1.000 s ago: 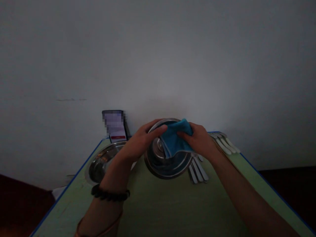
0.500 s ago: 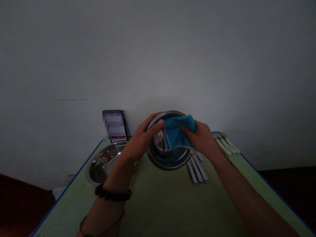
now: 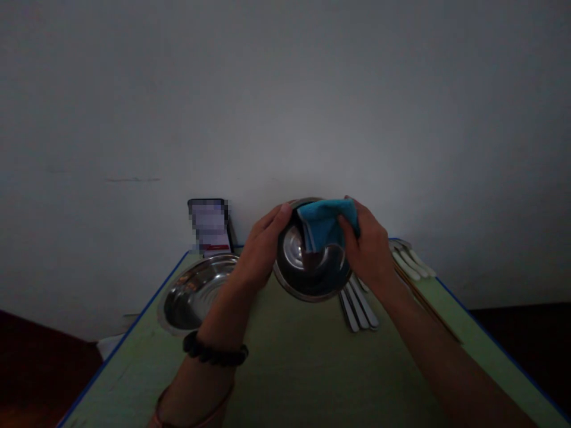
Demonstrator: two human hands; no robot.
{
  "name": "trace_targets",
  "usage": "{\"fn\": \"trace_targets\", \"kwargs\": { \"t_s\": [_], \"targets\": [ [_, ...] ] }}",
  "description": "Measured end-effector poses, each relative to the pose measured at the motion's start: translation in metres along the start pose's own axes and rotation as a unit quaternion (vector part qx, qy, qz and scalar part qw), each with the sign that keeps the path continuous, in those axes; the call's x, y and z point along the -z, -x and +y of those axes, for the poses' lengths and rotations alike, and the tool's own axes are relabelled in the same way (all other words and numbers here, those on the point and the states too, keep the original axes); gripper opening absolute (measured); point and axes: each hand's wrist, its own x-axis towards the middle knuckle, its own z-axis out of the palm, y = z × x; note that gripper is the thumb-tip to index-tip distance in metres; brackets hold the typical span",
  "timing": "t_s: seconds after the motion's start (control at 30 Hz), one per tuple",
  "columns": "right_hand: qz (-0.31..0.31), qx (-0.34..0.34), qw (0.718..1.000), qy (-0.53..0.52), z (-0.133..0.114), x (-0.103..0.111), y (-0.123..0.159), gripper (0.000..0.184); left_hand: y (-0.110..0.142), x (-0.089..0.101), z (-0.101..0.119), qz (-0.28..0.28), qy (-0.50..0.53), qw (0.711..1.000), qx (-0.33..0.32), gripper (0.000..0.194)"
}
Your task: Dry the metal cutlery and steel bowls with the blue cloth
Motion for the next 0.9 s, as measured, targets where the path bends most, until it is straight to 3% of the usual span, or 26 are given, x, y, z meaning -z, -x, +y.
{"fn": "trace_targets", "kwargs": {
  "t_s": [0.13,0.2,0.3,0.37,0.5,0.63,0.73,0.83,0.9],
  "targets": [
    [0.025,-0.008,0.999,-0.041,-0.015,0.014,-0.005,0.029,-0.002,0.002,-0.002,0.071,-0.050,0.995,-0.058,0.036],
    [0.008,-0.084,0.993,-0.085,-0.021,0.020,-0.006,0.031,-0.002,0.003,-0.005,0.085,-0.045,0.993,-0.066,0.037],
    [-0.057,-0.212,0.960,-0.175,-0.019,0.022,-0.007,0.041,-0.003,0.005,-0.009,0.092,-0.039,0.992,-0.071,0.038],
    [-0.083,-0.246,0.934,-0.244,-0.013,0.019,-0.008,0.048,-0.002,0.007,-0.009,0.089,-0.046,0.992,-0.070,0.038],
    [-0.045,-0.266,0.916,-0.298,-0.007,0.007,-0.005,0.054,-0.002,0.007,-0.009,0.090,-0.068,0.991,-0.078,0.038],
    [-0.021,-0.213,0.952,-0.220,-0.020,-0.010,0.005,0.050,-0.003,-0.002,-0.010,0.077,-0.058,0.991,-0.092,0.039],
    [-0.039,-0.211,0.959,-0.187,-0.028,-0.019,0.010,0.050,-0.002,-0.009,-0.011,0.058,-0.057,0.992,-0.100,0.038],
    [-0.036,-0.255,0.935,-0.244,-0.030,-0.016,0.006,0.047,-0.002,-0.010,-0.011,0.056,-0.056,0.992,-0.099,0.038],
    [-0.027,-0.284,0.888,-0.360,-0.027,-0.007,-0.002,0.043,-0.002,-0.008,-0.010,0.069,-0.052,0.993,-0.084,0.038]
  ]
}}
